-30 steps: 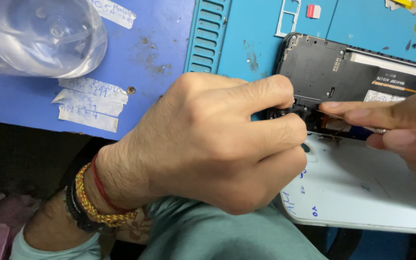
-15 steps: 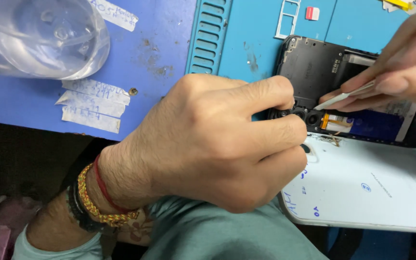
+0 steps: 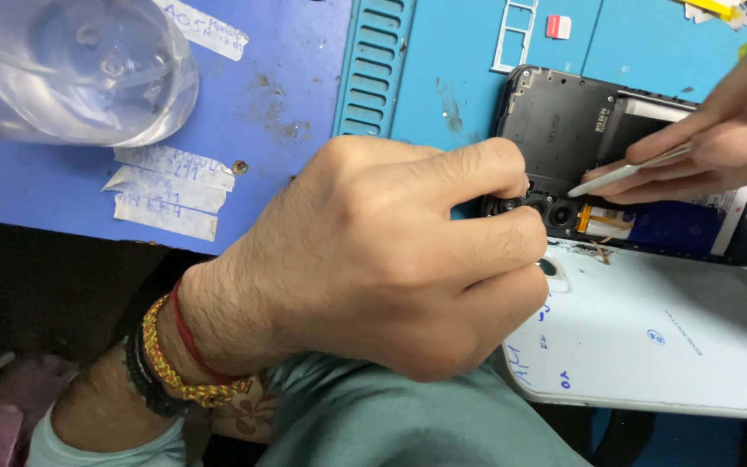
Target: Disassembling a smartphone by prying off the back cover and accessing internal components
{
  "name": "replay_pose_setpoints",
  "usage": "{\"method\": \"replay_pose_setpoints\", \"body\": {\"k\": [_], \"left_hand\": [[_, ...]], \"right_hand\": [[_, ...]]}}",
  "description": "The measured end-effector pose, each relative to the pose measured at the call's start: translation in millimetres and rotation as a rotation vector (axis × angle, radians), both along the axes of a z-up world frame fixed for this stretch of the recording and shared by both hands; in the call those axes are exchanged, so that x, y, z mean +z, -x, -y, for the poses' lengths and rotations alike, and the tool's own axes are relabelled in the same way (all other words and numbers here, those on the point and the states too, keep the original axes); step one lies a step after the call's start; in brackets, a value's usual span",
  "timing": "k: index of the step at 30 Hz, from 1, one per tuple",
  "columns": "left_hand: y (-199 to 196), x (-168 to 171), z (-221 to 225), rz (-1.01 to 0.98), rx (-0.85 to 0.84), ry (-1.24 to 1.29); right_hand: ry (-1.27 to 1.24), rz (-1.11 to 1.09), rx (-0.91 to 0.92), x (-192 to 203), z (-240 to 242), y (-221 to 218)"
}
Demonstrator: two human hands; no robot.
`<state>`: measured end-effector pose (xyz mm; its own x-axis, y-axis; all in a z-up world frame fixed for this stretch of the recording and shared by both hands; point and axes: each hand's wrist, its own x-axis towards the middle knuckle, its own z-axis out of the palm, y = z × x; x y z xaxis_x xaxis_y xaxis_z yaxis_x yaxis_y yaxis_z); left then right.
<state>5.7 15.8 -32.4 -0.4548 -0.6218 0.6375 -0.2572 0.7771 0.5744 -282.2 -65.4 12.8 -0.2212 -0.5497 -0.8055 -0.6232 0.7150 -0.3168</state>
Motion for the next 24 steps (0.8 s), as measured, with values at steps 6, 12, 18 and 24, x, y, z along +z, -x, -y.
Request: {"method": "replay_pose_setpoints", "body": {"k": [6, 12, 18, 24], "left_hand": [[1.0, -1.0, -0.7, -0.014, 0.012, -0.004], [1.3, -1.9, -1.4, -0.024, 0.007, -0.021], [1.0, -2.0, -1.3, -0.027, 0.0, -0.029], [1.9, -2.2, -2.8, -0.028, 0.004, -0.043]], "right_hand": [[0.464, 0.398, 0.538, -19.0, -47.6, 30.0], [0.56, 0.31, 0.711, -8.4, -48.1, 2.8], [0.573, 0.372, 0.713, -22.1, -50.6, 22.3], [0.841, 0.444, 0.968, 3.1, -52.4, 0.5]]}}
